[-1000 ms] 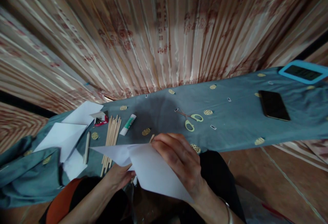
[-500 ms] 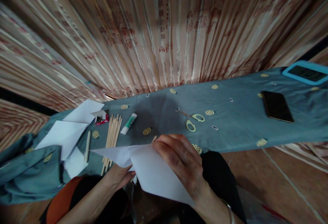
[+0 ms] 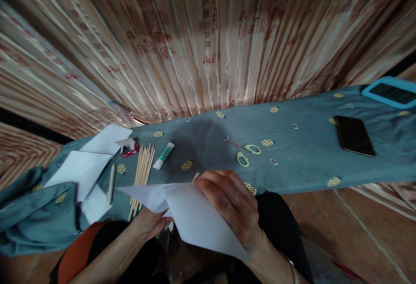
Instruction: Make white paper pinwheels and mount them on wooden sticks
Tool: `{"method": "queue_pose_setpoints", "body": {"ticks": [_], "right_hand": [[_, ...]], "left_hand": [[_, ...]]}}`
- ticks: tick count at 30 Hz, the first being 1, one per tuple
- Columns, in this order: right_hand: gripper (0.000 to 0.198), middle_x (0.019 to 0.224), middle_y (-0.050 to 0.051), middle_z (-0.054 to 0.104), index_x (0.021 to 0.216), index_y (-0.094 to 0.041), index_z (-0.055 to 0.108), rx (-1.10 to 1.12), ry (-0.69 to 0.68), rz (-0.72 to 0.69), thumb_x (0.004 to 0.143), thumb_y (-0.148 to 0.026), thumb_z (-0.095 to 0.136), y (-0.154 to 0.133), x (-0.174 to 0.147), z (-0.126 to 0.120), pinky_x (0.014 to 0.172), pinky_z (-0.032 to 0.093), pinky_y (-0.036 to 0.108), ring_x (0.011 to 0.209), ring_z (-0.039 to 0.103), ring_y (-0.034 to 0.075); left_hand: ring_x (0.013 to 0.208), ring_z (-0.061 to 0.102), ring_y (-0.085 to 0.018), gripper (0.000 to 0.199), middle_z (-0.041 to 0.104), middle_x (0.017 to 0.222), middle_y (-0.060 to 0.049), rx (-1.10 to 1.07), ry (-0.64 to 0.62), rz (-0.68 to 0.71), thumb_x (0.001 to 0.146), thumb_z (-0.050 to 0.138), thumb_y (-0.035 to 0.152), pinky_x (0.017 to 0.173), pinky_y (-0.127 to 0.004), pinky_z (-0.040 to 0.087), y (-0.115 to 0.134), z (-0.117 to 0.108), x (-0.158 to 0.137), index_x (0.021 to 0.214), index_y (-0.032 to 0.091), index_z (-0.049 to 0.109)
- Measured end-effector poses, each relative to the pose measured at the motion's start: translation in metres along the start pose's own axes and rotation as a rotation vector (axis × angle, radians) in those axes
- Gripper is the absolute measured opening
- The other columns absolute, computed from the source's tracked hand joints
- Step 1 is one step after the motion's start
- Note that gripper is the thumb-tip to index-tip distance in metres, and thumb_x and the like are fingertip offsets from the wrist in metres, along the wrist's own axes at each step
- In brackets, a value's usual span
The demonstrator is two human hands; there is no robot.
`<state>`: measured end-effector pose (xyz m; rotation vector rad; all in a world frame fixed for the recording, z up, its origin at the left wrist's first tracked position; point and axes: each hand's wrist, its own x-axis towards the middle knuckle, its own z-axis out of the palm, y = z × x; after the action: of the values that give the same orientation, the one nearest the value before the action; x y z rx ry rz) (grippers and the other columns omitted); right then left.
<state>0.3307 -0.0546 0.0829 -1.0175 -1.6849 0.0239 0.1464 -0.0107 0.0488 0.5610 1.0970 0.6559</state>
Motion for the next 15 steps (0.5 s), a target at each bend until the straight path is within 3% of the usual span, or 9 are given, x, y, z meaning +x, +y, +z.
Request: {"method": "queue_pose_setpoints", "body": {"ticks": [8, 15], "right_hand": [[0.03, 0.098, 0.011, 0.071, 0.115, -0.014, 0.063, -0.002, -0.017, -0.009, 0.086, -0.015, 0.057, -0.0005, 0.0012, -0.0005, 0.08, 0.056, 0.039, 0.093, 0.067, 0.024], [0.028, 0.097, 0.01, 0.071, 0.114, -0.016, 0.064, 0.019, 0.003, 0.021, 0.087, -0.016, 0.056, -0.0001, 0.0008, 0.0021, 0.077, 0.056, 0.039, 0.092, 0.067, 0.024]], "left_hand": [[0.072, 0.067, -0.022, 0.074, 0.07, 0.072, -0.004, 0.022, -0.063, -0.017, 0.035, 0.092, 0.032, 0.044, -0.017, 0.036, 0.0046, 0.0031, -0.0023, 0.103, 0.017, 0.068], [0.06, 0.062, -0.016, 0.064, 0.068, 0.067, -0.004, 0.049, -0.037, -0.015, 0.032, 0.092, 0.039, 0.043, -0.017, 0.037, 0.0038, 0.0008, -0.002, 0.088, 0.014, 0.071]]}}
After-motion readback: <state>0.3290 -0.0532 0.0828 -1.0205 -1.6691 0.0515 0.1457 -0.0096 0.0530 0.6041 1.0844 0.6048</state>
